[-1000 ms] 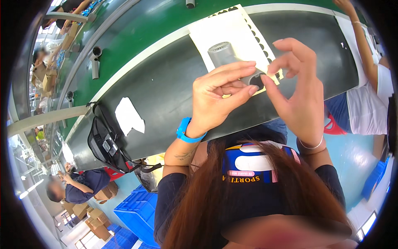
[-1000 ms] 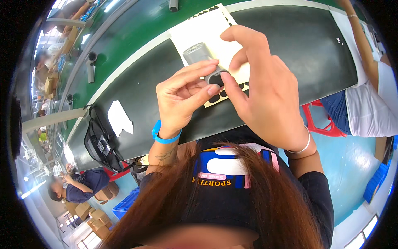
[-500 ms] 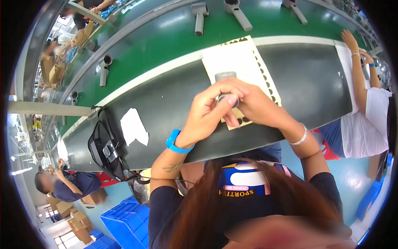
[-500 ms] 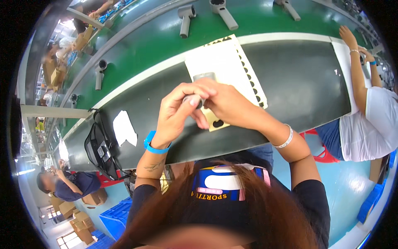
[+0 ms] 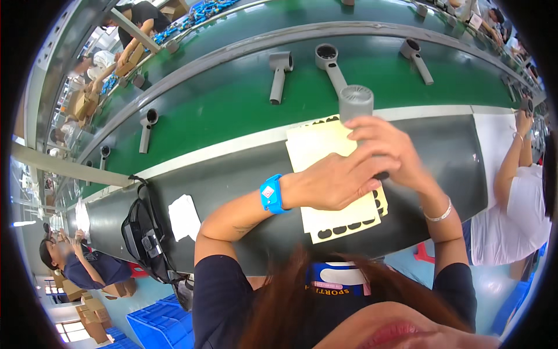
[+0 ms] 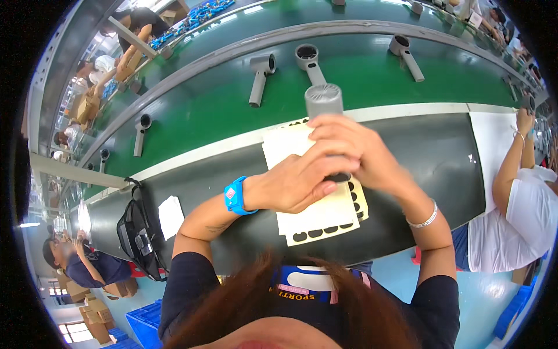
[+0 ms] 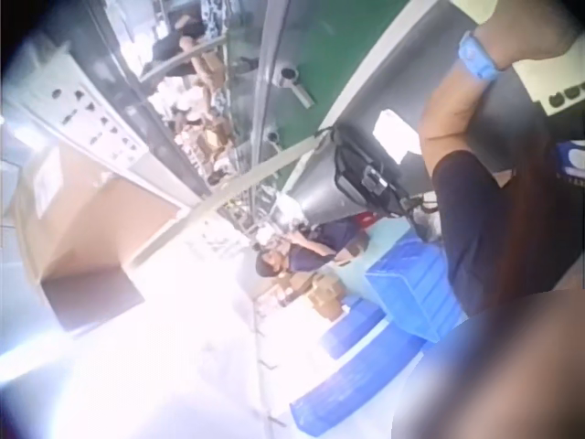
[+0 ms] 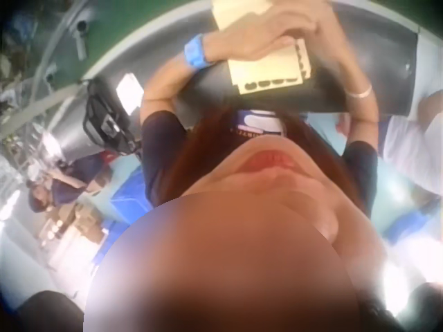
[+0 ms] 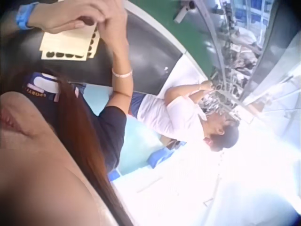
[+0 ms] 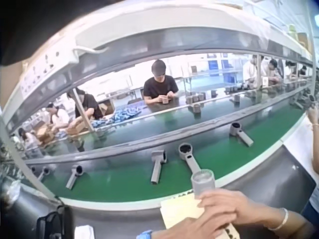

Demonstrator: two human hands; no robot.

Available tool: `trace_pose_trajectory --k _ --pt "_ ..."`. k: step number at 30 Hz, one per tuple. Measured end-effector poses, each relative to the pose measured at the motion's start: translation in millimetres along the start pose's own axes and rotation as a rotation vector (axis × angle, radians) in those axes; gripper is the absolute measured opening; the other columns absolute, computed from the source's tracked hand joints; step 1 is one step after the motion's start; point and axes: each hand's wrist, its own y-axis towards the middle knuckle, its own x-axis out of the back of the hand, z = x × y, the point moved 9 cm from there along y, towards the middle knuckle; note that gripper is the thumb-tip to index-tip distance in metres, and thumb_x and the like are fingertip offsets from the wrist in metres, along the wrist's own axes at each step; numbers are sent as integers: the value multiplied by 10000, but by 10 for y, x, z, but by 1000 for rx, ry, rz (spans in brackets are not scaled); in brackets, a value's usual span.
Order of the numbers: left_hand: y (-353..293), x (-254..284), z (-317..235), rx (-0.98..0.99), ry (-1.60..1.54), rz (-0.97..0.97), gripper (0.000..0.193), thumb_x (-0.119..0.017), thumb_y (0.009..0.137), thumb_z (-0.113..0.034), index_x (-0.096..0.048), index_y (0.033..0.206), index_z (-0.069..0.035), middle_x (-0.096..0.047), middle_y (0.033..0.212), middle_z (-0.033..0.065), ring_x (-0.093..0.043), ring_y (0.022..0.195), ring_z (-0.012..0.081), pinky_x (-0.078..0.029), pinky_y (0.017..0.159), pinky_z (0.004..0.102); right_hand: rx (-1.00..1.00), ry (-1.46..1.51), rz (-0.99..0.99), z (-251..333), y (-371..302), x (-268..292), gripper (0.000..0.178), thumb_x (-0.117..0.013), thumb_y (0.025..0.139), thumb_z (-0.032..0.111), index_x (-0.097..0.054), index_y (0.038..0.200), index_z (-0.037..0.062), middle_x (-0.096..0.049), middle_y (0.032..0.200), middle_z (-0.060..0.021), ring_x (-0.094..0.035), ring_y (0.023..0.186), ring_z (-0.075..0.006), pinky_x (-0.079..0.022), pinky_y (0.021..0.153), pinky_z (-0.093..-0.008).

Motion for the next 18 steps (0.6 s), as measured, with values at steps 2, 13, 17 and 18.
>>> trace_pose_trajectory --k 2,13,17,18 --pt "92 195 191 -34 -24 -194 462 -566 884 -164 -406 1309 -80 -338 1318 144 -594 801 277 -516 663 316 -118 -56 -72 -411 -6 196 384 -703 604 31 -580 968 54 -563 1213 -124 -515 1166 -335 -426 944 -391" --pt "49 454 2627 986 375 -223 568 -672 748 -480 -609 917 58 -606 966 242 -586 920 388 -477 791 447 -384 -884 88 -2530 -167 614 594 -476 684 -182 -518 1203 103 -439 1352 -103 -515 1114 -343 -417 923 -400" --pt "-135 836 2555 875 190 -576 431 -700 756 -342 -609 903 53 -652 818 195 -639 742 306 -507 700 394 -366 -742 -85 -1820 -270 596 489 -496 755 -126 -527 1192 91 -467 1315 -117 -520 1109 -341 -441 889 -402" --pt "-242 1013 2545 798 91 -678 374 -710 767 -277 -610 918 50 -662 767 167 -646 665 258 -517 641 361 -373 -571 -167 -1611 -315 575 452 -502 776 -109 -530 1184 83 -480 1299 -124 -518 1113 -345 -444 886 -402"
